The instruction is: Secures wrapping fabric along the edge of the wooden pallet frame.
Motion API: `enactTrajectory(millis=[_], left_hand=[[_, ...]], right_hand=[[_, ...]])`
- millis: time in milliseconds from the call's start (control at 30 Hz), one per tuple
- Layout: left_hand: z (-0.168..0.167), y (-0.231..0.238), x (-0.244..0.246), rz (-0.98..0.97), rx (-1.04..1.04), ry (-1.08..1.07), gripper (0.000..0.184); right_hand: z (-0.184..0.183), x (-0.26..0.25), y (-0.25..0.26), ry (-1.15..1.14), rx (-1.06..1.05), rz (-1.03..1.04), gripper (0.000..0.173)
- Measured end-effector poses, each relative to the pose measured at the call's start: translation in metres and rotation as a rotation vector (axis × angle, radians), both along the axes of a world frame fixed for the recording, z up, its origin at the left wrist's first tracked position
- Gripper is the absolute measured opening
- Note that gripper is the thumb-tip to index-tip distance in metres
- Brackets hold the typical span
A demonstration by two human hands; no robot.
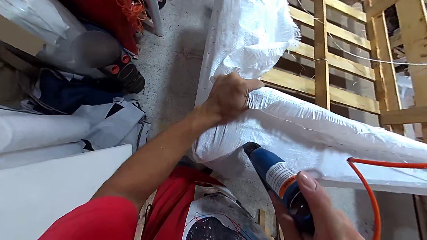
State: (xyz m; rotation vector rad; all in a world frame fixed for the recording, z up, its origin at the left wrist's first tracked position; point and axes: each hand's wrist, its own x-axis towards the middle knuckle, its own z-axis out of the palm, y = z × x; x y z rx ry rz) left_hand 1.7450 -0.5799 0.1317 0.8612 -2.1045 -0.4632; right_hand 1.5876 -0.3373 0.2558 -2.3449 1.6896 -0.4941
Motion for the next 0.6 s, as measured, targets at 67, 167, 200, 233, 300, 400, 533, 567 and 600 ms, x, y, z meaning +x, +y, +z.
enactTrajectory(millis=[67,167,200,233,300,400,533,567,600], left_hand=[[0.002,0.001,-0.001,0.013,0.016,-0.029,0.021],[0.002,0.004,-0.001,0.015,0.011,-0.054,0.018],[0.003,0.004,0.0,0.015,0.003,-0.058,0.017],[0.003,0.004,0.0,0.014,-0.002,-0.055,0.016],[0.004,0.004,0.0,0.017,-0.002,-0.071,0.018],[0.016,0.0,0.0,0.008,0.079,-0.192,0.018],[0.066,-0.012,-0.01,-0.183,0.368,-0.555,0.063],[0.082,-0.008,-0.026,-0.216,0.385,-0.685,0.077],[0.093,-0.002,-0.045,-0.251,0.369,-0.783,0.079]], right_hand=[[0.0,0.01,0.001,0.05,0.021,-0.008,0.063],[-0.002,0.027,0.004,0.088,0.073,-0.045,0.059],[-0.002,0.032,0.005,0.093,0.092,-0.052,0.06],[-0.001,0.038,0.007,0.102,0.115,-0.049,0.061],[-0.006,0.048,0.012,0.136,0.125,-0.035,0.064],[-0.007,0.054,0.018,0.173,0.098,-0.028,0.064],[0.006,0.033,0.041,0.115,0.06,-0.179,0.056],[0.009,0.024,0.048,0.099,0.052,-0.247,0.055],[0.011,0.014,0.054,0.088,0.034,-0.323,0.055]])
